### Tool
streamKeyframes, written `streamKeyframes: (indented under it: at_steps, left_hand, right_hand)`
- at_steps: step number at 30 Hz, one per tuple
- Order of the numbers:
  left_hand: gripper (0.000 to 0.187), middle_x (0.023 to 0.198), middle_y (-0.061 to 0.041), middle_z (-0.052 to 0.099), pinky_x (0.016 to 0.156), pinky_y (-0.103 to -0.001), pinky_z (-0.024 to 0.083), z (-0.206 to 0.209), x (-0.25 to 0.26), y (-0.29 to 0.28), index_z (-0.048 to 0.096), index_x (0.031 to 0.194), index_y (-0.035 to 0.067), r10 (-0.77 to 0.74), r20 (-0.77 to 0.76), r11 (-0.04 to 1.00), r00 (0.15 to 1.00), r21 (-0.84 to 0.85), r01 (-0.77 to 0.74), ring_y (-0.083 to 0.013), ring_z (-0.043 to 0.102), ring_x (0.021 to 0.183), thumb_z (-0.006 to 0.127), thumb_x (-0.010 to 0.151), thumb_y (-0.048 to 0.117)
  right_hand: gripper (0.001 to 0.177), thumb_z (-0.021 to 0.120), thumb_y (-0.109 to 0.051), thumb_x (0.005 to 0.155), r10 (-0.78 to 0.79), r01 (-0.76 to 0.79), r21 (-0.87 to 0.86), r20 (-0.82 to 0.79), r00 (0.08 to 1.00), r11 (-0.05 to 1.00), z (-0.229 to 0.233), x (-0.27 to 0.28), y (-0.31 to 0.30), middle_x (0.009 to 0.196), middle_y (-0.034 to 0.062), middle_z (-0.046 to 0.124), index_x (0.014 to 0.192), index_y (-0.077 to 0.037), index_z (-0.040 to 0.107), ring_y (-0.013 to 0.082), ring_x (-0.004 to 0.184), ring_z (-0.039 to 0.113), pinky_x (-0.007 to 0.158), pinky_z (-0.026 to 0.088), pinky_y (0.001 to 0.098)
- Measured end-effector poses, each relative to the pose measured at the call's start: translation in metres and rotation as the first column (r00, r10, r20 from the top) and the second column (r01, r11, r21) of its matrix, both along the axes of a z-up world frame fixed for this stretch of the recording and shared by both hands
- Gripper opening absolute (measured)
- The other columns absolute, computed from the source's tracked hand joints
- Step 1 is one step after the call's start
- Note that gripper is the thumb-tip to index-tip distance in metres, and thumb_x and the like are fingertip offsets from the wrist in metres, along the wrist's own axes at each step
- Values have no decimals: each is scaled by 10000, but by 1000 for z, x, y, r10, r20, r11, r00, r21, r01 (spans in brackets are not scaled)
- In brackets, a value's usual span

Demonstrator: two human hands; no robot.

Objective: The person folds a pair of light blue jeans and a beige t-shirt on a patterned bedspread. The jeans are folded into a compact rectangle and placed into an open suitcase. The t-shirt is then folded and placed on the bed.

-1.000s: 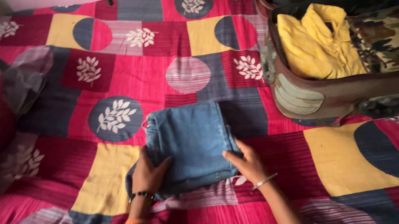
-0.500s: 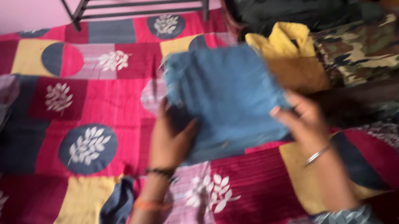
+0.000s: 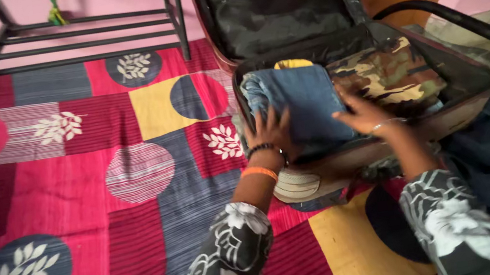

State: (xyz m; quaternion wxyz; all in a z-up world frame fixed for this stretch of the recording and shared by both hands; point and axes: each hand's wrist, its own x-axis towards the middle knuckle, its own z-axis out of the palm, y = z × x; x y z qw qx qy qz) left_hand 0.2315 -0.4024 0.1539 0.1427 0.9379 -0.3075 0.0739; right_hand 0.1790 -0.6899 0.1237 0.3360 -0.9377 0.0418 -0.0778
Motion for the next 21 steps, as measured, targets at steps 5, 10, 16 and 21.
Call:
streamKeyframes:
  at_steps: [5,10,16,21]
  left_hand:
    - [1067,1715,-80,93,1238,-555,49,-25,-2,-10,230,1618,244,-2,-153,983,988,179,30,-364,14,1573,602,781,792]
    - [1035,1711,-82,100,1241,-532,62,-30,-1,-10,268,1608,228,-7,-147,989,989,145,29,-366,21,1572,598,795,777]
    - [1020,1702,-81,127,1242,-522,45,-38,3,-9,273,1602,234,-35,-161,990,986,132,57,-363,28,1567,592,793,767]
    - [842,1692,-57,221,1247,-554,61,-63,5,5,360,1577,226,-143,-67,987,988,-84,137,-356,83,1575,518,883,677]
  right_hand:
    - [750,413,-640,956,-214,9,-494,-361,908,870,-29,26,30,1738,-28,-3,1621,-413,150,452,1561,29,1268,66,522]
    - [747,388,-649,951,-229,13,-451,-428,874,892,-33,26,31,1737,-76,-63,1614,-460,98,443,1567,3,1269,60,519]
    - [733,342,-602,999,-295,-21,-585,-440,848,811,-56,41,30,1730,-11,-74,1641,-393,58,464,1564,17,1241,33,611]
    - [728,319,-498,1001,-410,67,-617,-435,802,784,-48,40,62,1722,28,-59,1650,-330,35,464,1513,99,1212,61,611]
